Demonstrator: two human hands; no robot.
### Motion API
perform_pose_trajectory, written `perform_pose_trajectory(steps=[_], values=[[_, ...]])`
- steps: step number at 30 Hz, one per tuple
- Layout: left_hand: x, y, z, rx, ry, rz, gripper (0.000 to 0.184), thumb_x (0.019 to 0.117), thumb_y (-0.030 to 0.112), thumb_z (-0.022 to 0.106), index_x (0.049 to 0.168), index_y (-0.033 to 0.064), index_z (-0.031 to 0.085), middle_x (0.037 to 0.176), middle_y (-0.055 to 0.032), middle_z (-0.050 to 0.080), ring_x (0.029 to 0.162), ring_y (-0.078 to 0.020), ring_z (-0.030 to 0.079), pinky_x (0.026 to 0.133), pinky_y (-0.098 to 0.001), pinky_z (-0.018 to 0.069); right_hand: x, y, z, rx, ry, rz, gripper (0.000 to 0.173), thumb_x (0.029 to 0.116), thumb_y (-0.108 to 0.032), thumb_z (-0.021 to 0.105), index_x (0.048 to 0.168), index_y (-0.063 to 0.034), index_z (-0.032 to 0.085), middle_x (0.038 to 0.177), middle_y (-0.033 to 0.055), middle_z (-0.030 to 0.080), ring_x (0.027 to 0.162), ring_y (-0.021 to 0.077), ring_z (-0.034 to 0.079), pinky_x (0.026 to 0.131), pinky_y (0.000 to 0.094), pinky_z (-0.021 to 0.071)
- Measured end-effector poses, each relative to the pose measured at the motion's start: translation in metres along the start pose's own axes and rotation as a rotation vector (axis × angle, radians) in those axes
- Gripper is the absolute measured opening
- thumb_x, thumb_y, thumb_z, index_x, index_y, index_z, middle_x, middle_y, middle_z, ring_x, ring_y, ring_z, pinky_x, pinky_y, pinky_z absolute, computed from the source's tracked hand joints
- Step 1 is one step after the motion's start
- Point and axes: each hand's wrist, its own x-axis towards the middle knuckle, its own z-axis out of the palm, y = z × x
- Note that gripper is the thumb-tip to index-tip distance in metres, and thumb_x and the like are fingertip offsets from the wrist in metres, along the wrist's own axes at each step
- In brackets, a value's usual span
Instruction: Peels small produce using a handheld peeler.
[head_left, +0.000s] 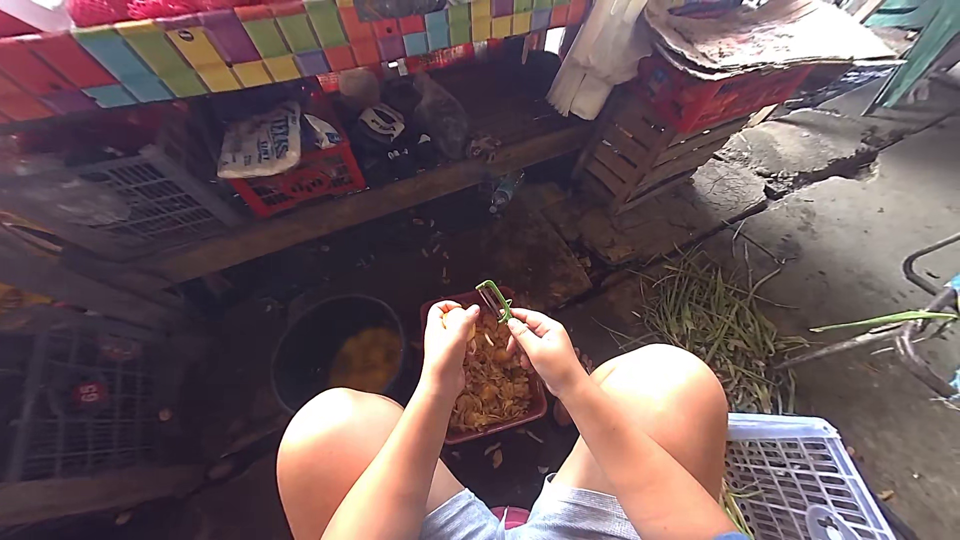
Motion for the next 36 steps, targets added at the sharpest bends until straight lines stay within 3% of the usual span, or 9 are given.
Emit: perform_pose_trajectory(steps=[2,4,7,9,14,25,27,29,36], values=[[-0.002,0.003,0.002,-0.064,0.011,-0.048,0.013,0.1075,0.019,0.051,0.112,0.0078,0.047,0.073,-0.0016,0.051,0.051,-0.0051,0.048,0.047,-0.0174,0.0438,0.001,0.001,0.001,-0.026,0.008,-0.013,0.031,0.1068,-0.012,0.051,0.130,0.0054,0.061,0.070,-0.0013,0.062,0.050,0.0007,0.050,0.048,0.0157,0.0428],[-0.002,0.006,0.004,-0.213,0.051,-0.162,0.030,0.1128,0.037,0.035,0.110,0.0109,0.050,0.074,-0.0028,0.056,0.051,-0.0072,0.051,0.046,-0.0188,0.0445,0.001,0.007,0.001,-0.157,0.047,-0.119,0.030,0.1054,-0.014,0.053,0.127,0.0041,0.065,0.078,-0.0010,0.066,0.058,-0.0008,0.054,0.055,0.0150,0.0457],[0.000,0.007,0.005,-0.360,0.110,-0.267,0.046,0.1124,0.046,0.026,0.096,0.0109,0.051,0.068,-0.0041,0.055,0.047,-0.0096,0.049,0.043,-0.0206,0.0427,-0.001,0.021,0.002,-0.481,0.114,-0.465,0.032,0.1015,-0.018,0.057,0.121,0.0014,0.073,0.108,0.0128,0.076,0.099,0.0142,0.072,0.092,0.0304,0.0560],[0.000,0.006,0.006,-0.377,0.131,-0.284,0.046,0.1129,0.042,0.026,0.093,0.0089,0.053,0.066,-0.0046,0.055,0.048,-0.0106,0.050,0.044,-0.0218,0.0439,-0.003,0.028,0.008,-0.610,0.140,-0.670,0.029,0.0995,-0.016,0.060,0.118,-0.0011,0.076,0.098,0.0146,0.076,0.093,0.0226,0.074,0.087,0.0377,0.0593],[-0.004,0.005,0.006,-0.463,0.082,-0.263,0.040,0.1085,0.022,0.034,0.073,0.0104,0.049,0.053,-0.0030,0.051,0.038,-0.0091,0.046,0.036,-0.0204,0.0387,0.003,0.036,0.010,-0.803,0.141,-0.911,0.027,0.0989,-0.017,0.060,0.115,-0.0067,0.079,0.075,0.0109,0.069,0.067,0.0226,0.067,0.063,0.0345,0.0563],[0.004,-0.003,0.005,-0.298,0.120,-0.253,0.033,0.1088,0.022,0.032,0.085,0.0080,0.051,0.060,-0.0055,0.055,0.043,-0.0110,0.051,0.038,-0.0218,0.0419,0.011,0.038,0.008,-0.849,0.169,-0.705,0.028,0.0980,-0.016,0.060,0.116,-0.0056,0.079,0.081,0.0139,0.073,0.075,0.0282,0.072,0.069,0.0428,0.0591],[-0.008,-0.006,0.009,-0.155,0.040,-0.169,0.024,0.1079,0.015,0.035,0.095,0.0045,0.052,0.067,-0.0066,0.060,0.049,-0.0110,0.056,0.043,-0.0217,0.0446,0.016,0.025,0.002,-0.933,0.106,-0.388,0.033,0.1035,-0.021,0.053,0.127,-0.0084,0.074,0.100,0.0172,0.075,0.096,0.0338,0.073,0.085,0.0510,0.0565],[-0.015,-0.011,0.014,-0.094,-0.006,-0.105,0.023,0.1059,0.012,0.036,0.091,0.0046,0.053,0.068,-0.0056,0.062,0.050,-0.0095,0.057,0.043,-0.0202,0.0441,0.023,0.019,-0.004,-0.838,0.080,-0.233,0.035,0.1055,-0.024,0.052,0.131,-0.0076,0.071,0.116,0.0169,0.074,0.112,0.0328,0.070,0.099,0.0515,0.0517],[0.000,-0.010,0.009,-0.167,0.090,-0.171,0.024,0.1091,0.016,0.033,0.097,0.0063,0.052,0.064,-0.0032,0.056,0.042,-0.0054,0.047,0.037,-0.0169,0.0377,0.006,0.028,0.001,-0.625,0.165,-0.617,0.030,0.0979,-0.018,0.060,0.116,-0.0021,0.077,0.092,0.0141,0.076,0.086,0.0243,0.074,0.082,0.0410,0.0592]])
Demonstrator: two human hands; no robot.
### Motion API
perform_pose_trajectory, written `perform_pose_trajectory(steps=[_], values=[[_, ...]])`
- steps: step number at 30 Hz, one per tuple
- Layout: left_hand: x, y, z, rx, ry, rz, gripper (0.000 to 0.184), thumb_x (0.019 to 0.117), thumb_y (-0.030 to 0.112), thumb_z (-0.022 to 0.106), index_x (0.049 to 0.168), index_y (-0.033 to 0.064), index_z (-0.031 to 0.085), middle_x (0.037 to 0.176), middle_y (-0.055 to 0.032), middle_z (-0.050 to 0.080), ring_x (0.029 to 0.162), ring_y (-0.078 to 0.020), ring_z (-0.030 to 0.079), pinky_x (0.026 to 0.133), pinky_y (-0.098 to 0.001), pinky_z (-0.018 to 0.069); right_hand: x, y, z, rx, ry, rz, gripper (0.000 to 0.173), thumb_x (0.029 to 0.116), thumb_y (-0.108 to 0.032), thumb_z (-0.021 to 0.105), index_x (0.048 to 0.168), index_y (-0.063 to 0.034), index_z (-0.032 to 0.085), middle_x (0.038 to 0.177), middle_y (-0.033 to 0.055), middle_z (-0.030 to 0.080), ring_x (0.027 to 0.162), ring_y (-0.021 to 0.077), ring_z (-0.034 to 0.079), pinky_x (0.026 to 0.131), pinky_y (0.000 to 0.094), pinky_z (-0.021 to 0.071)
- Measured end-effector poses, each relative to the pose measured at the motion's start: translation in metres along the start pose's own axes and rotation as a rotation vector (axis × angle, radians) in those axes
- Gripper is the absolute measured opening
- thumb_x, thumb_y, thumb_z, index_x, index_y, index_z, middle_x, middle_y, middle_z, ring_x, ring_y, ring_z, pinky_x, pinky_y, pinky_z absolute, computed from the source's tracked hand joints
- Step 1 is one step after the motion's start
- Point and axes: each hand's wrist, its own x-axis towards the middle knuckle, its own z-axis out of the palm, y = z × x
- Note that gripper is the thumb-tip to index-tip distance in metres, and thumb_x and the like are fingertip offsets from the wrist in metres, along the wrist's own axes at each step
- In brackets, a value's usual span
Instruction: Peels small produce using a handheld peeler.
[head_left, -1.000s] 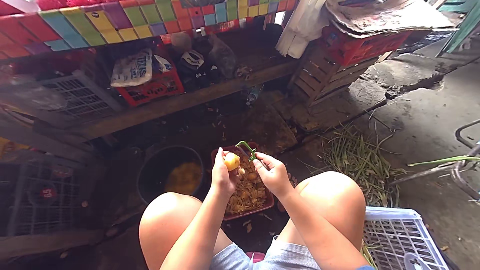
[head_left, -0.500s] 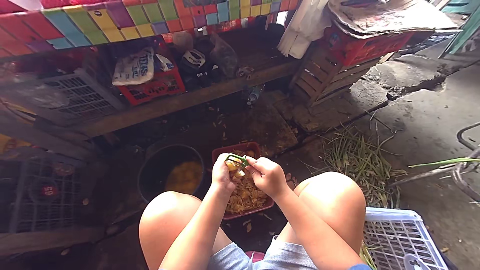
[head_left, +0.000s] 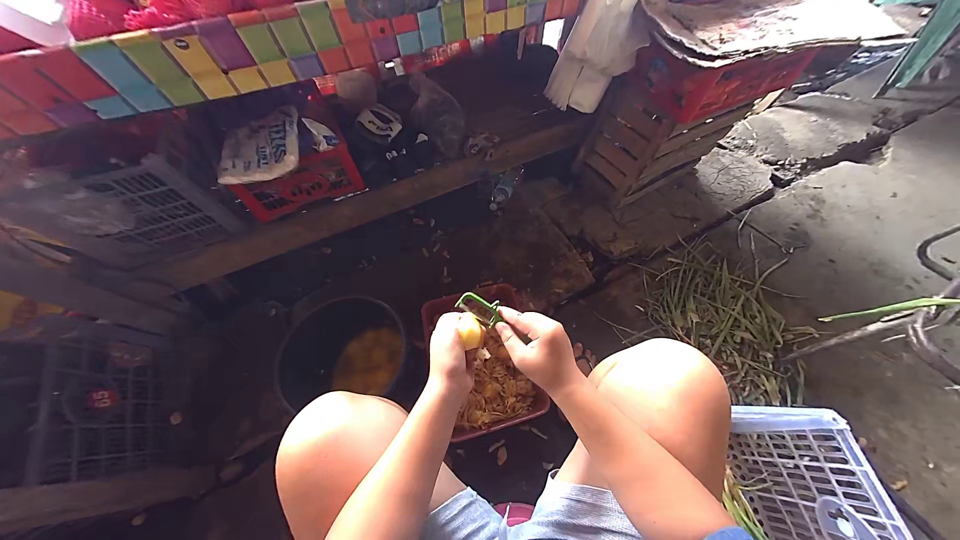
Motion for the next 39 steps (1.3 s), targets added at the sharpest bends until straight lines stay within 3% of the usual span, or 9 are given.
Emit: perform_pose_trajectory(steps=[4,8,14,19,24,27,32,36,39], values=[[-0.002,-0.001,-0.001,0.057,-0.006,0.063,0.029,0.1111,0.015,0.028,0.095,0.0067,0.050,0.061,-0.0015,0.054,0.041,-0.0045,0.045,0.037,-0.0165,0.0367,-0.005,0.002,0.000,-0.151,-0.053,-0.081,0.029,0.0976,-0.018,0.061,0.117,-0.0047,0.078,0.083,0.0134,0.073,0.077,0.0274,0.072,0.072,0.0441,0.0594],[-0.011,0.006,0.000,0.097,-0.036,0.064,0.025,0.1099,0.014,0.031,0.096,0.0067,0.050,0.066,-0.0034,0.059,0.041,-0.0043,0.045,0.037,-0.0159,0.0353,0.007,0.017,-0.007,-0.278,-0.102,0.100,0.031,0.1001,-0.020,0.058,0.122,-0.0065,0.076,0.094,0.0178,0.075,0.088,0.0347,0.073,0.077,0.0528,0.0573],[-0.005,0.017,-0.003,-0.245,-0.055,-0.117,0.042,0.1124,0.038,0.024,0.095,0.0090,0.050,0.067,-0.0046,0.055,0.047,-0.0110,0.054,0.045,-0.0217,0.0487,0.000,0.006,-0.006,-0.078,0.022,0.052,0.029,0.0984,-0.016,0.061,0.118,-0.0008,0.076,0.098,0.0167,0.077,0.091,0.0287,0.075,0.084,0.0458,0.0595],[0.000,0.013,0.000,-0.364,-0.057,-0.217,0.053,0.1104,0.048,0.023,0.084,0.0110,0.051,0.059,-0.0037,0.052,0.044,-0.0107,0.049,0.041,-0.0230,0.0444,-0.012,-0.006,0.011,-0.096,0.033,-0.148,0.028,0.0975,-0.017,0.062,0.116,-0.0032,0.077,0.083,0.0124,0.073,0.076,0.0239,0.072,0.072,0.0381,0.0598],[0.000,0.010,-0.003,-0.424,-0.116,-0.240,0.048,0.1091,0.039,0.026,0.077,0.0119,0.050,0.058,-0.0045,0.056,0.045,-0.0121,0.055,0.042,-0.0241,0.0463,-0.010,-0.004,0.015,-0.194,0.040,-0.296,0.027,0.0984,-0.017,0.060,0.115,-0.0051,0.079,0.073,0.0120,0.068,0.064,0.0247,0.067,0.060,0.0368,0.0562],[0.002,0.013,-0.001,-0.367,-0.055,-0.273,0.042,0.1078,0.033,0.031,0.078,0.0098,0.050,0.056,-0.0049,0.053,0.039,-0.0101,0.049,0.035,-0.0206,0.0381,-0.005,0.006,0.014,-0.211,0.048,-0.255,0.027,0.0983,-0.017,0.061,0.115,-0.0060,0.079,0.074,0.0125,0.070,0.066,0.0261,0.069,0.061,0.0391,0.0573],[-0.005,0.019,-0.002,-0.280,-0.017,-0.174,0.025,0.1055,0.022,0.035,0.088,0.0094,0.049,0.065,-0.0061,0.060,0.041,-0.0087,0.052,0.036,-0.0189,0.0404,0.004,0.014,0.006,-0.232,0.028,-0.009,0.029,0.0978,-0.015,0.062,0.119,-0.0033,0.077,0.085,0.0163,0.074,0.078,0.0316,0.073,0.071,0.0482,0.0587],[0.004,0.013,-0.003,-0.184,0.052,-0.071,0.036,0.1111,0.027,0.031,0.088,0.0088,0.051,0.062,-0.0043,0.055,0.040,-0.0079,0.047,0.037,-0.0190,0.0398,-0.002,0.001,0.011,-0.118,0.066,-0.129,0.027,0.0965,-0.015,0.063,0.116,-0.0024,0.078,0.082,0.0133,0.074,0.075,0.0254,0.072,0.071,0.0408,0.0599],[0.003,0.011,-0.004,-0.176,0.038,-0.053,0.035,0.1095,0.022,0.031,0.084,0.0098,0.052,0.061,-0.0047,0.056,0.046,-0.0113,0.055,0.042,-0.0231,0.0464,-0.002,-0.001,0.012,-0.121,-0.009,-0.171,0.028,0.0972,-0.016,0.062,0.116,-0.0034,0.078,0.081,0.0136,0.073,0.074,0.0268,0.072,0.070,0.0418,0.0598]])
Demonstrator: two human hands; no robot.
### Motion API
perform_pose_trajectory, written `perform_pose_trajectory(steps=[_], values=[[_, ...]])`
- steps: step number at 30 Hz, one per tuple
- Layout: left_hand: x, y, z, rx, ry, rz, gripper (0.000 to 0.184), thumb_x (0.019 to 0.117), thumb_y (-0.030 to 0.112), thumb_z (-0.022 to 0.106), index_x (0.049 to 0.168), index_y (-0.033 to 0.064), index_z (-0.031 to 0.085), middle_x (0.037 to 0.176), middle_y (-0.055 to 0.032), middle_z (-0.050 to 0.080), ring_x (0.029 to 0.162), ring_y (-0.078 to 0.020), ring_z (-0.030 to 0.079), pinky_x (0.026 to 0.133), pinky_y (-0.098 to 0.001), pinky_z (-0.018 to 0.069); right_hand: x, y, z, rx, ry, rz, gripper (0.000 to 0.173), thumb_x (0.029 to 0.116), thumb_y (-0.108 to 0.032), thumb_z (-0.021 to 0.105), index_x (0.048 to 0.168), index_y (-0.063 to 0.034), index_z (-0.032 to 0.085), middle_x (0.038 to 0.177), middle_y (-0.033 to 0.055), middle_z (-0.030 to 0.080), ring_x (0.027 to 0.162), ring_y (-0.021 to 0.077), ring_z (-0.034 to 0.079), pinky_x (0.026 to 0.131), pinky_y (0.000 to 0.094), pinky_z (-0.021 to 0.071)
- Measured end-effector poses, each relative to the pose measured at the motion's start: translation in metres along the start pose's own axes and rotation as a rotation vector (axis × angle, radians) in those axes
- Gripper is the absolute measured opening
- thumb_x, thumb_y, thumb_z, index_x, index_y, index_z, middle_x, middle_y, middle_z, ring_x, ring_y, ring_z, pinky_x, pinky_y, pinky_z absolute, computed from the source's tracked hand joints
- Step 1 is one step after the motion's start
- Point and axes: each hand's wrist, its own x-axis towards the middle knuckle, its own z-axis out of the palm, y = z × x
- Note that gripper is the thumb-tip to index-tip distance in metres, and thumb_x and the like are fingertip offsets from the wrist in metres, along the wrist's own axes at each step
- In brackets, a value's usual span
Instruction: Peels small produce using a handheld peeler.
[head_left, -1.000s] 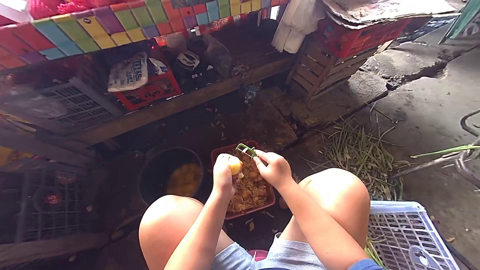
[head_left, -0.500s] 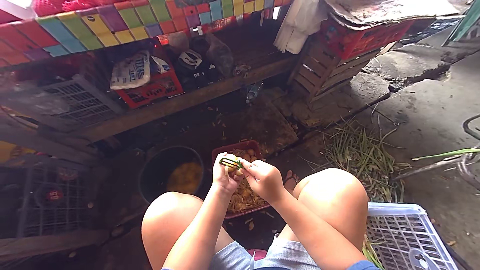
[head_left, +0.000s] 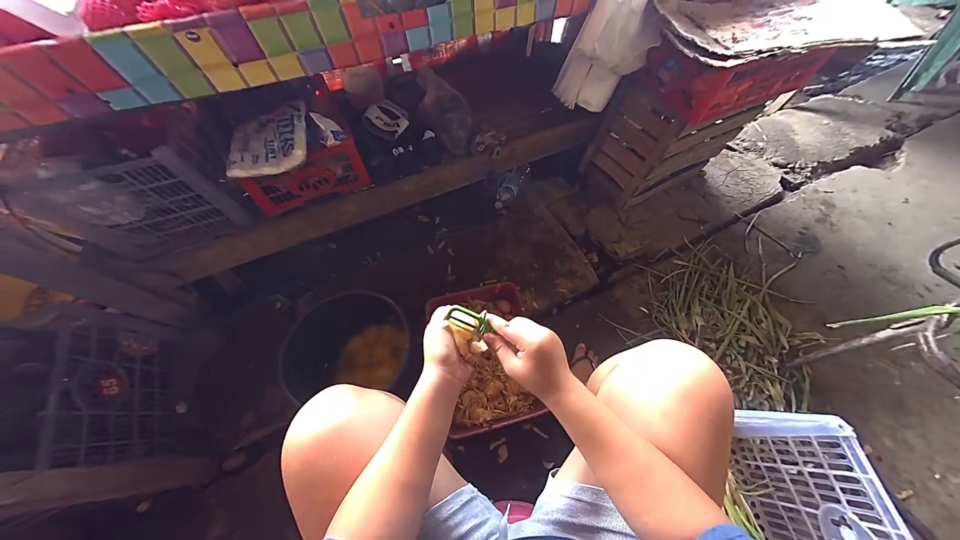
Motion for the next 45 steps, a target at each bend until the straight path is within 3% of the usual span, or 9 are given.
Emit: perform_pose_trajectory(steps=[6,9,13,18,23,28,33,37,45], values=[[-0.007,0.008,-0.001,0.015,-0.015,-0.056,0.030,0.1092,0.022,0.033,0.090,0.0074,0.051,0.066,-0.0061,0.059,0.041,-0.0075,0.047,0.037,-0.0179,0.0381,0.013,0.015,-0.012,-0.060,-0.128,0.265,0.032,0.1010,-0.021,0.058,0.123,-0.0053,0.075,0.096,0.0168,0.076,0.091,0.0322,0.074,0.082,0.0500,0.0576],[-0.004,0.012,-0.003,-0.092,-0.029,-0.142,0.042,0.1126,0.040,0.026,0.102,0.0066,0.051,0.074,-0.0073,0.060,0.044,-0.0076,0.049,0.040,-0.0181,0.0424,0.007,0.009,-0.007,0.004,0.010,0.178,0.029,0.0983,-0.017,0.062,0.118,-0.0022,0.077,0.090,0.0154,0.075,0.084,0.0281,0.074,0.078,0.0442,0.0593],[-0.002,0.008,0.000,-0.213,-0.098,-0.184,0.053,0.1109,0.047,0.022,0.088,0.0089,0.051,0.062,-0.0046,0.054,0.044,-0.0107,0.052,0.042,-0.0223,0.0476,-0.005,-0.003,0.001,0.043,0.054,0.037,0.028,0.0977,-0.016,0.063,0.118,-0.0030,0.077,0.086,0.0130,0.074,0.079,0.0242,0.073,0.075,0.0390,0.0602],[0.001,0.004,-0.003,-0.235,-0.123,-0.224,0.044,0.1082,0.031,0.028,0.074,0.0116,0.048,0.053,-0.0029,0.050,0.039,-0.0090,0.047,0.036,-0.0203,0.0398,-0.005,-0.002,0.006,-0.008,0.028,-0.074,0.027,0.0982,-0.016,0.061,0.116,-0.0058,0.078,0.079,0.0127,0.072,0.070,0.0250,0.070,0.066,0.0383,0.0582],[-0.006,0.014,-0.002,-0.106,-0.107,-0.131,0.030,0.1082,0.024,0.032,0.087,0.0097,0.049,0.062,-0.0051,0.061,0.040,-0.0066,0.050,0.035,-0.0168,0.0375,0.005,0.020,-0.007,-0.052,-0.007,0.201,0.029,0.0984,-0.016,0.062,0.121,-0.0035,0.076,0.092,0.0165,0.076,0.086,0.0314,0.074,0.079,0.0485,0.0588],[-0.001,0.014,-0.005,-0.105,-0.055,-0.166,0.041,0.1118,0.039,0.031,0.100,0.0062,0.052,0.070,-0.0058,0.057,0.044,-0.0084,0.050,0.042,-0.0195,0.0464,0.002,0.007,-0.002,0.070,0.099,0.102,0.027,0.0957,-0.013,0.065,0.117,-0.0017,0.077,0.085,0.0129,0.074,0.079,0.0217,0.072,0.077,0.0360,0.0590],[-0.001,0.005,-0.002,-0.053,-0.059,-0.116,0.041,0.1114,0.030,0.030,0.081,0.0097,0.050,0.054,-0.0023,0.050,0.038,-0.0082,0.046,0.037,-0.0196,0.0403,-0.002,-0.001,-0.001,0.036,0.024,-0.020,0.026,0.0966,-0.015,0.064,0.116,-0.0047,0.078,0.084,0.0129,0.074,0.077,0.0242,0.072,0.072,0.0383,0.0596],[-0.010,0.009,-0.002,0.072,-0.132,-0.088,0.037,0.1111,0.022,0.030,0.083,0.0082,0.049,0.061,-0.0045,0.059,0.039,-0.0064,0.047,0.036,-0.0171,0.0370,0.009,0.021,-0.008,-0.010,-0.092,0.197,0.029,0.0990,-0.018,0.062,0.121,-0.0062,0.076,0.091,0.0159,0.075,0.087,0.0303,0.073,0.081,0.0488,0.0575],[0.001,0.005,-0.003,0.125,-0.063,0.024,0.033,0.1120,0.021,0.029,0.092,0.0068,0.051,0.060,-0.0042,0.055,0.040,-0.0075,0.046,0.036,-0.0189,0.0383,0.001,0.006,-0.008,0.156,0.011,0.047,0.027,0.0975,-0.016,0.064,0.117,-0.0035,0.077,0.089,0.0120,0.075,0.083,0.0196,0.072,0.081,0.0343,0.0594]])
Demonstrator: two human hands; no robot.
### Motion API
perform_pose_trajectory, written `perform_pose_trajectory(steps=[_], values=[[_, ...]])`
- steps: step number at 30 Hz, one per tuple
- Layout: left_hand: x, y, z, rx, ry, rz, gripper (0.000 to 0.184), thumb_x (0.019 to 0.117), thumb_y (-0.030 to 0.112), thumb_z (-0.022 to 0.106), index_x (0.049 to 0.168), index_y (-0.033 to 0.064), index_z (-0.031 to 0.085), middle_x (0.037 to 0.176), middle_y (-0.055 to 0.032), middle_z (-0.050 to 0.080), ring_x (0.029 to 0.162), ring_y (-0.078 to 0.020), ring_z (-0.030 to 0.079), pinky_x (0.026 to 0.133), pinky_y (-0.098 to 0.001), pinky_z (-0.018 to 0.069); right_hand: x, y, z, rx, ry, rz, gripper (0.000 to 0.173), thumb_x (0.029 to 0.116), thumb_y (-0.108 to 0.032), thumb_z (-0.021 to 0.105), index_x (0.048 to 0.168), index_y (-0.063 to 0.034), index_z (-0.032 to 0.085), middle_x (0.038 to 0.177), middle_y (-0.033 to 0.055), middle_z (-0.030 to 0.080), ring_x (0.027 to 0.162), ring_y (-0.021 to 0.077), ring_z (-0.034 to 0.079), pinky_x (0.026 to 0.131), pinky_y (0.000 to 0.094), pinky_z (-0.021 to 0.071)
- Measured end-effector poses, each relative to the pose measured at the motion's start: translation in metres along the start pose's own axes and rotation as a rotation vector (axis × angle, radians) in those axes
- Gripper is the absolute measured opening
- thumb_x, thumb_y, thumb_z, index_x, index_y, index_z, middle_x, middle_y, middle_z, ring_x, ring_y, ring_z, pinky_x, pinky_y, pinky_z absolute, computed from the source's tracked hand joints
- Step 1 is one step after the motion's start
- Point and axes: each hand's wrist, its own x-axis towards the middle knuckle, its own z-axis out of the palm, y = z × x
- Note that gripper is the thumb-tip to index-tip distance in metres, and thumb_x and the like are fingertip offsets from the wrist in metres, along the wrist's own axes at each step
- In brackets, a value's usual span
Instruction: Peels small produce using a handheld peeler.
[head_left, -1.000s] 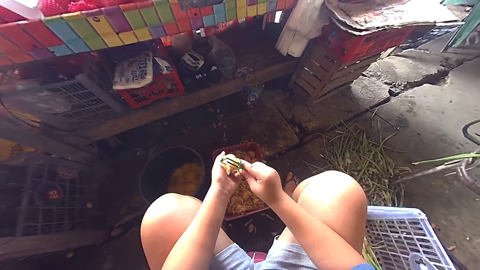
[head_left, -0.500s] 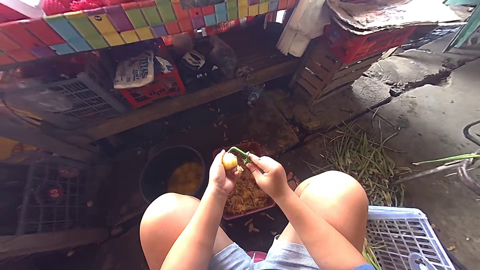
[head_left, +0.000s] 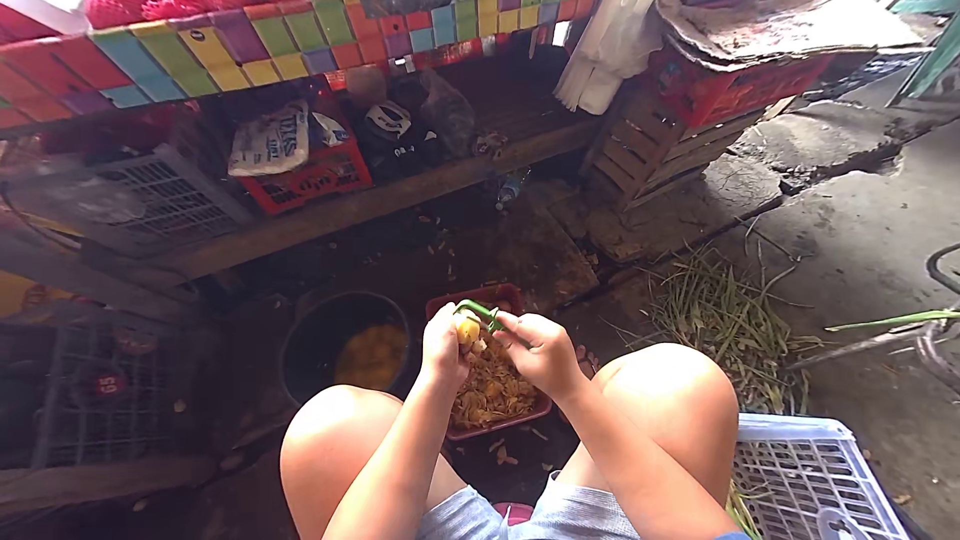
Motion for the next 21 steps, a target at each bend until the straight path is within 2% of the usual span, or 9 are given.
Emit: perform_pose_trajectory(steps=[5,9,10,12,14,16,18,19,21], values=[[-0.008,0.001,0.001,0.069,-0.051,0.051,0.037,0.1105,0.017,0.029,0.084,0.0061,0.052,0.062,-0.0048,0.061,0.041,-0.0063,0.048,0.037,-0.0169,0.0358,0.008,0.012,-0.008,-0.167,-0.056,0.116,0.028,0.0980,-0.017,0.062,0.118,-0.0053,0.078,0.090,0.0155,0.075,0.086,0.0298,0.073,0.080,0.0472,0.0584],[-0.006,0.001,0.000,0.019,-0.052,0.039,0.041,0.1137,0.026,0.030,0.090,0.0049,0.056,0.070,-0.0064,0.066,0.050,-0.0088,0.058,0.043,-0.0192,0.0455,0.008,0.006,-0.011,0.039,-0.029,0.267,0.031,0.0988,-0.018,0.062,0.120,0.0000,0.074,0.108,0.0155,0.076,0.102,0.0223,0.073,0.095,0.0388,0.0563],[-0.006,0.001,-0.001,0.010,-0.063,0.027,0.042,0.1139,0.030,0.030,0.092,0.0056,0.056,0.072,-0.0058,0.067,0.052,-0.0091,0.060,0.045,-0.0200,0.0477,0.008,0.000,-0.011,0.115,-0.050,0.338,0.033,0.0988,-0.020,0.062,0.122,-0.0007,0.073,0.109,0.0121,0.076,0.100,0.0152,0.072,0.094,0.0332,0.0555],[-0.006,-0.001,0.000,-0.011,-0.105,0.024,0.046,0.1136,0.037,0.028,0.094,0.0079,0.057,0.075,-0.0042,0.067,0.059,-0.0100,0.064,0.052,-0.0227,0.0524,0.009,-0.008,-0.007,0.318,-0.054,0.443,0.034,0.0953,-0.018,0.065,0.123,0.0009,0.071,0.098,0.0073,0.074,0.080,0.0051,0.064,0.078,0.0242,0.0533],[-0.009,-0.005,0.006,0.018,-0.146,0.034,0.048,0.1124,0.043,0.028,0.097,0.0098,0.060,0.078,-0.0028,0.066,0.065,-0.0106,0.064,0.057,-0.0250,0.0540,0.012,-0.014,-0.008,0.503,-0.072,0.517,0.040,0.0922,-0.011,0.070,0.129,0.0044,0.065,0.104,0.0121,0.072,0.086,0.0093,0.067,0.081,0.0273,0.0562],[-0.010,-0.013,0.011,0.110,-0.180,0.085,0.033,0.1105,0.035,0.037,0.107,0.0093,0.057,0.081,-0.0010,0.064,0.068,-0.0080,0.063,0.061,-0.0239,0.0553,0.014,-0.020,-0.008,0.619,-0.061,0.581,0.045,0.0912,-0.002,0.070,0.133,0.0072,0.058,0.107,0.0145,0.070,0.086,0.0112,0.065,0.078,0.0287,0.0553],[-0.012,-0.021,0.016,0.232,-0.180,0.184,0.026,0.1066,0.023,0.045,0.124,0.0033,0.047,0.080,-0.0005,0.057,0.063,-0.0057,0.058,0.057,-0.0234,0.0524,0.016,-0.021,-0.005,0.731,-0.026,0.640,0.046,0.0913,0.003,0.067,0.135,0.0084,0.053,0.098,0.0113,0.066,0.074,0.0077,0.058,0.066,0.0253,0.0507],[-0.010,-0.025,0.019,0.259,-0.149,0.242,0.024,0.1068,0.021,0.046,0.121,0.0025,0.046,0.073,0.0016,0.055,0.055,-0.0032,0.054,0.050,-0.0209,0.0491,0.016,-0.021,-0.002,0.779,-0.019,0.662,0.046,0.0916,0.003,0.066,0.135,0.0082,0.052,0.095,0.0098,0.064,0.070,0.0066,0.055,0.062,0.0240,0.0485],[-0.009,-0.028,0.022,0.235,-0.123,0.317,0.018,0.1089,0.020,0.044,0.115,0.0030,0.048,0.070,0.0037,0.055,0.053,-0.0008,0.055,0.048,-0.0182,0.0483,0.015,-0.022,0.001,0.839,-0.044,0.695,0.046,0.0930,0.002,0.065,0.136,0.0069,0.050,0.098,0.0102,0.063,0.072,0.0079,0.056,0.064,0.0249,0.0488]])
